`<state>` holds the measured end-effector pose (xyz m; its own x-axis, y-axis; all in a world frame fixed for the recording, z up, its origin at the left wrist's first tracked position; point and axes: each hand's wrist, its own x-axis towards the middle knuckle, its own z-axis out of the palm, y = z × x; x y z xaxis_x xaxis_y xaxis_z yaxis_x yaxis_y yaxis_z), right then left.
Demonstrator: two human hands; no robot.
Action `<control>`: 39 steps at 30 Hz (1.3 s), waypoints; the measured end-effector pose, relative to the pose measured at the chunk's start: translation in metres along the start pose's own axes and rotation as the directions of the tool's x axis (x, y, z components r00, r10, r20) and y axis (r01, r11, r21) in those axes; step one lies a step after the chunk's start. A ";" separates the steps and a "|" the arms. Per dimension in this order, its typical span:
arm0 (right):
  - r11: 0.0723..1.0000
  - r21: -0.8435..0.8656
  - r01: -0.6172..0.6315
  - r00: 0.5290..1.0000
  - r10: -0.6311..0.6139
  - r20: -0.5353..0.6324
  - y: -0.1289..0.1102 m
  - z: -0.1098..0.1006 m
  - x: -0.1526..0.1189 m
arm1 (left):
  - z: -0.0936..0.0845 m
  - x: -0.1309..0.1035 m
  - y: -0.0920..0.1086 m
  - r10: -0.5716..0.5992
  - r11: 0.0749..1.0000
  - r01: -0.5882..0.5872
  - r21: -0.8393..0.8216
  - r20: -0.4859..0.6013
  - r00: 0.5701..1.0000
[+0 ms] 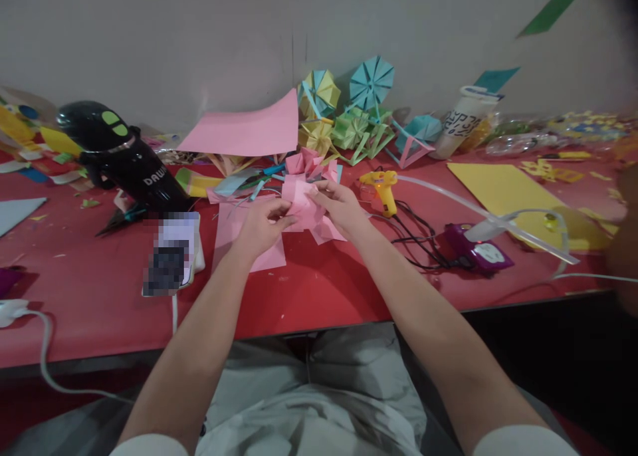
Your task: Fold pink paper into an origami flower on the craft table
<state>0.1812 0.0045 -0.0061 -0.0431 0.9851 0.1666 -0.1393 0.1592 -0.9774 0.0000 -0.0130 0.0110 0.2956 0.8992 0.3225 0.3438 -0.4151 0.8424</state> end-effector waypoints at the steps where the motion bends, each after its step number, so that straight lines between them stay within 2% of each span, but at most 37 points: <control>1: 1.000 -0.018 -0.003 1.000 0.003 -0.008 0.000 0.000 0.000 | 0.000 0.000 -0.001 0.008 0.999 -0.009 0.049 0.004 1.000; 5: 0.990 -0.141 0.024 0.999 -0.019 0.036 -0.002 0.001 -0.002 | -0.001 0.001 -0.008 0.070 0.979 -0.063 0.193 -0.027 0.997; 9: 0.958 -0.260 0.122 0.990 -0.098 0.103 -0.002 0.002 -0.003 | -0.003 0.002 -0.012 0.169 0.956 -0.141 0.256 -0.090 0.982; 11: 0.945 -0.291 0.147 0.985 -0.114 0.127 -0.001 0.003 -0.003 | -0.003 0.002 -0.012 0.171 0.954 -0.142 0.262 -0.092 0.981; 14: 0.928 -0.331 0.174 0.980 -0.130 0.151 -0.001 0.004 -0.005 | -0.001 0.001 -0.012 0.111 0.973 -0.088 0.212 -0.098 0.989; 17: 0.917 -0.349 0.191 0.976 -0.140 0.166 -0.001 0.005 -0.006 | 0.003 0.001 -0.014 0.063 0.994 -0.052 0.095 -0.112 0.992; 23: 0.905 -0.374 0.204 0.976 -0.159 0.147 -0.001 0.005 -0.005 | 0.007 0.001 -0.009 -0.096 0.991 0.082 -0.102 -0.141 0.985; 25: 0.906 -0.371 0.203 0.977 -0.159 0.144 0.000 0.005 -0.006 | 0.008 0.001 -0.006 -0.165 0.971 0.139 -0.196 -0.126 0.978; 29: 0.891 -0.393 0.225 0.971 -0.173 0.164 0.001 0.005 -0.006 | 0.011 0.001 -0.005 -0.310 0.868 0.251 -0.428 -0.073 0.948; 34: 0.845 -0.461 0.271 0.961 -0.213 0.174 0.004 0.005 -0.006 | 0.013 0.001 -0.009 -0.287 0.898 0.218 -0.381 -0.132 0.949; 39: 0.805 -0.509 0.303 0.953 -0.248 0.175 0.008 0.006 -0.006 | 0.012 0.000 -0.005 -0.365 0.838 0.304 -0.454 -0.051 0.930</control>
<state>0.1745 -0.0010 -0.0143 -0.1793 0.8878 0.4239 0.3787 0.4600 -0.8031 0.0092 -0.0129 0.0017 0.1037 0.9945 0.0145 -0.0270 -0.0118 0.9996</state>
